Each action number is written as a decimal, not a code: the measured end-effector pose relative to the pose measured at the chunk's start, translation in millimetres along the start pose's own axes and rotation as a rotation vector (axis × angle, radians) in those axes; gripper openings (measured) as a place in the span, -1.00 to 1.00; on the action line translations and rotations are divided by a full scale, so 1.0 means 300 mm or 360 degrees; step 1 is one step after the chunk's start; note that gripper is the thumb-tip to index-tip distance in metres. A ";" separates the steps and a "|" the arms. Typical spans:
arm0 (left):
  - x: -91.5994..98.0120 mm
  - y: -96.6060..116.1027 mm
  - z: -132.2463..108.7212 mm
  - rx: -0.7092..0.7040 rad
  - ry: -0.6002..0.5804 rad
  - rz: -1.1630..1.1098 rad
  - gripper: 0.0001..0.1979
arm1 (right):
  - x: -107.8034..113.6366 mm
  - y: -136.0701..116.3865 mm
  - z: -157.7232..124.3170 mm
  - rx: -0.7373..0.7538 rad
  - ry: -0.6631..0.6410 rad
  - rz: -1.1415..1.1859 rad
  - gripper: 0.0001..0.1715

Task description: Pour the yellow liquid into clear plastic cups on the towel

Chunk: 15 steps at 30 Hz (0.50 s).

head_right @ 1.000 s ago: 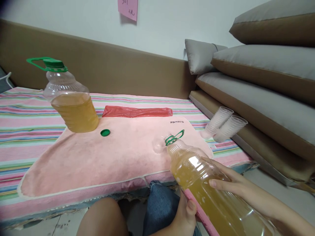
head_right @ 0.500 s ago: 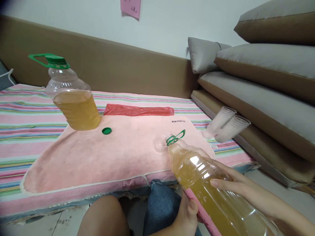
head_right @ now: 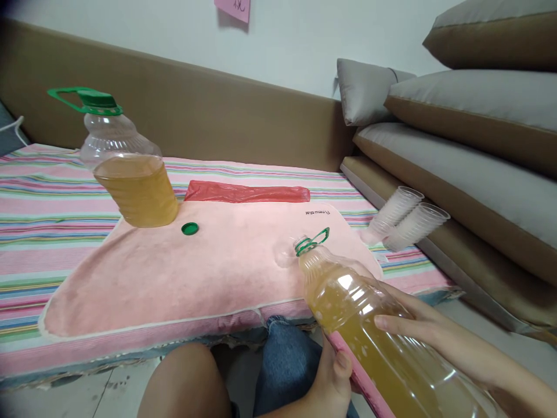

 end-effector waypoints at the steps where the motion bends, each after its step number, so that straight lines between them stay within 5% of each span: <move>1: -0.002 0.001 0.000 0.0000 0.0009 0.0009 -0.06 | 0.000 0.001 0.001 -0.0008 0.0002 0.0005 -0.23; 15: 0.005 -0.005 0.007 -0.0086 -0.0079 -0.0070 -0.10 | 0.012 0.014 0.004 -0.0003 -0.0005 -0.0073 -0.22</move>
Point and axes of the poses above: each hand's wrist, its own z-axis towards the middle knuckle, its own x-axis out of the back of the hand, y = z × x, the point moved 1 cm from there along z, towards the middle knuckle, and after that the axes turned 10 degrees about -y, right-handed, at the moved point
